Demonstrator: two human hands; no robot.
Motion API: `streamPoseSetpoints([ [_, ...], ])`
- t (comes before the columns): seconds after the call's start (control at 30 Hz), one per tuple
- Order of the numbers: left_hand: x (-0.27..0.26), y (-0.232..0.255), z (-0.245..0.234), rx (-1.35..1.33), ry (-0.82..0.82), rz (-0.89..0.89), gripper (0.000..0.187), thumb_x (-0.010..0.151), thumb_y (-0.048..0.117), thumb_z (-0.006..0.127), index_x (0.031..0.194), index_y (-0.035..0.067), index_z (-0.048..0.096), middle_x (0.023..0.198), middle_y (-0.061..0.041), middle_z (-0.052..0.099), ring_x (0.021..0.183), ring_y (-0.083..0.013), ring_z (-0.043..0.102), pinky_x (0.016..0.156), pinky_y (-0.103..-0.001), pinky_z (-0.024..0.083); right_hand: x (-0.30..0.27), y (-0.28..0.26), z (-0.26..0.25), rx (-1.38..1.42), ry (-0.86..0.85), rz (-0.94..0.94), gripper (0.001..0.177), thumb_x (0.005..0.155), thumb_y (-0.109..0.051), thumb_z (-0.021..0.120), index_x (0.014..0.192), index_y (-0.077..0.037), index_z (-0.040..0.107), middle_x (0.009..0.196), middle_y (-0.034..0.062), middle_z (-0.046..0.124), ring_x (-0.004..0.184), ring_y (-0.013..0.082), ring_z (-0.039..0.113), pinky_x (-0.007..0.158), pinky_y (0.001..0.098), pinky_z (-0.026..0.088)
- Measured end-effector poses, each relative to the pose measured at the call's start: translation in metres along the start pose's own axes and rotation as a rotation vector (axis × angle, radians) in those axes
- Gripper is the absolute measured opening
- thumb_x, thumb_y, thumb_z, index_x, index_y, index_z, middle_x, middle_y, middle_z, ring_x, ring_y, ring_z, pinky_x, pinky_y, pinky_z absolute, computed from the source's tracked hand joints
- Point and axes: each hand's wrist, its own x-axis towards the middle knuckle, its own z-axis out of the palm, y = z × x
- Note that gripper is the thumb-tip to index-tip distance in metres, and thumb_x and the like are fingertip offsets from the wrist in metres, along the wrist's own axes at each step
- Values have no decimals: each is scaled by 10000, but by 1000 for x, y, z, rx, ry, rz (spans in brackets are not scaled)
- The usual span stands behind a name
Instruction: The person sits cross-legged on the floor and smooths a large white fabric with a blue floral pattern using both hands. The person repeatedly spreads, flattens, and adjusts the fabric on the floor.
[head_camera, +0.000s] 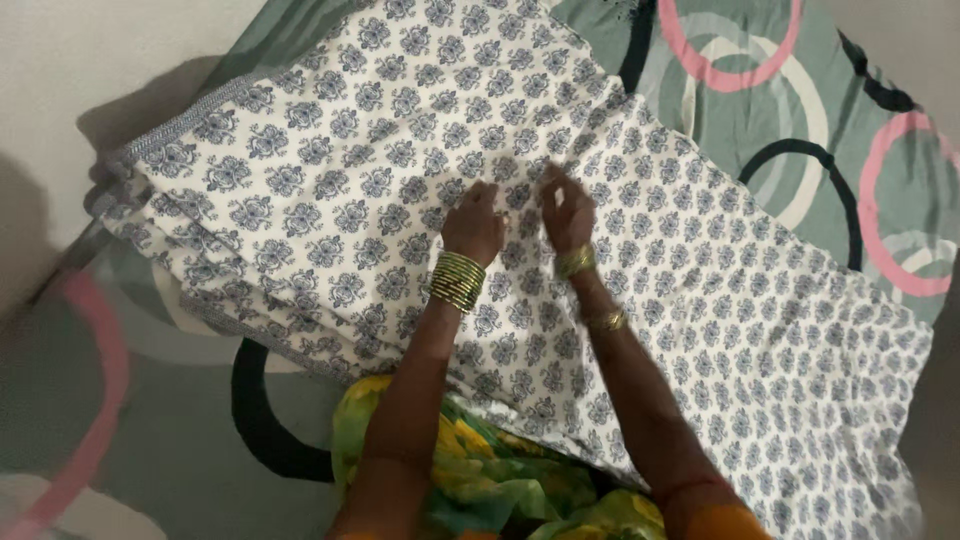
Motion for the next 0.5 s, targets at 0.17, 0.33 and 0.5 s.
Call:
streamPoseSetpoints([
  [0.17,2,7,-13,-108,-113,-194,519,955,220,591,1444,100,466,1474,-129,537,1118,-320,665,974,-449,557,83,56,24,-73,53,-101,233,875,-56,759,1098,-112,724,1127,108,732,986,240,704,825,343,620],
  [0.33,9,3,-10,-52,103,-92,502,899,191,662,1364,71,511,1480,-177,479,1182,-345,608,977,-461,522,133,84,63,-109,5,-98,447,834,-34,760,1265,-81,652,1360,153,580,1216,323,596,991,417,571],
  [0.5,12,0,-6,-64,162,-98,509,895,217,664,1363,76,521,1493,-148,485,1173,-323,620,1012,-499,498,168,106,85,-155,-106,-26,507,844,-87,771,1323,-110,605,1415,158,523,1237,337,574,993,418,561],
])
